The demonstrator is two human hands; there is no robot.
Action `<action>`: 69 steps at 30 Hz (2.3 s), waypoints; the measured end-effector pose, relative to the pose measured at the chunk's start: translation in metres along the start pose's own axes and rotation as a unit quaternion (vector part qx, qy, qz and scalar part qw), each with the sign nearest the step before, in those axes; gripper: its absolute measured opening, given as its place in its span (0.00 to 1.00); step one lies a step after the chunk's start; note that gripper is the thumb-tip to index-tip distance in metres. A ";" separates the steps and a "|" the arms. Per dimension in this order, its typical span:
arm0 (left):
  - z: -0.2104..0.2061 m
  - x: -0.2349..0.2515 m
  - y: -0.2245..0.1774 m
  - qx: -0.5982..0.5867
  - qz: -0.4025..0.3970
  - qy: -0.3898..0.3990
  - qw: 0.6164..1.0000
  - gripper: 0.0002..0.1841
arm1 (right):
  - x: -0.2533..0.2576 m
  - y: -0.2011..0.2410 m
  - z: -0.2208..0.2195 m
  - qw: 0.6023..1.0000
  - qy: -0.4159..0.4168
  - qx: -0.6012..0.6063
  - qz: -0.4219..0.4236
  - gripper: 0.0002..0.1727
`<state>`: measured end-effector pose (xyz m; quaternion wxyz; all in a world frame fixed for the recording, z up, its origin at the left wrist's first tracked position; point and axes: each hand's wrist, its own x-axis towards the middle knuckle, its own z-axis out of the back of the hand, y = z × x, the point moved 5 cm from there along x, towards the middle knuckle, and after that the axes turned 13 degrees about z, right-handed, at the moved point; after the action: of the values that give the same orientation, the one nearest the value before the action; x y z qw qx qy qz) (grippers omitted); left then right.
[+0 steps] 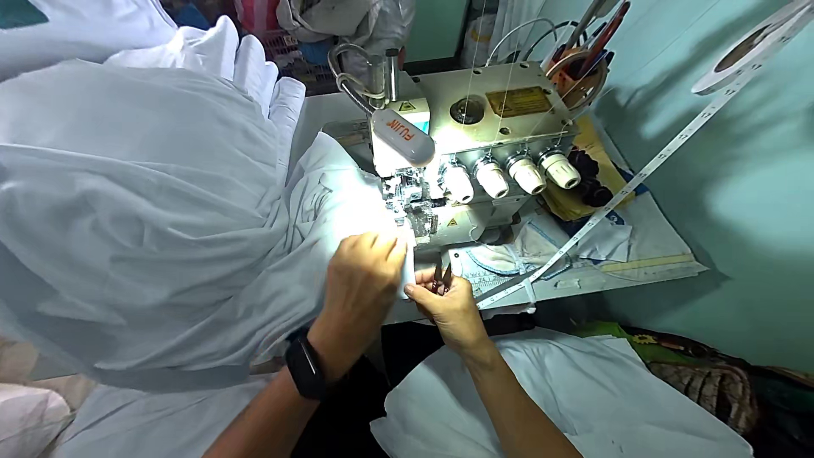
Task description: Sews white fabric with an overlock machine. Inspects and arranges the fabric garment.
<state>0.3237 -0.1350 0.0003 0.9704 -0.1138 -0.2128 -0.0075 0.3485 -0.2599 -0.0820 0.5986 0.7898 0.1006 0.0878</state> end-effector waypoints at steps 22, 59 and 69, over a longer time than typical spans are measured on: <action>-0.024 0.095 0.089 -0.140 0.150 0.050 0.977 0.15 | 0.011 -0.010 -0.009 0.971 -0.100 -0.093 0.196 0.07; 0.016 -0.202 0.012 -0.478 0.160 -0.097 0.858 0.07 | -0.024 -0.019 -0.058 0.784 0.145 -0.416 0.438 0.10; 0.027 -0.204 0.013 -0.466 0.144 -0.084 0.869 0.07 | -0.038 -0.012 -0.056 0.803 0.194 -0.366 0.429 0.10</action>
<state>0.1273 -0.1236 -0.0629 0.7732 -0.5826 -0.2465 0.0436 0.2971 -0.2149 -0.0791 0.7121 0.4411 -0.1743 0.5177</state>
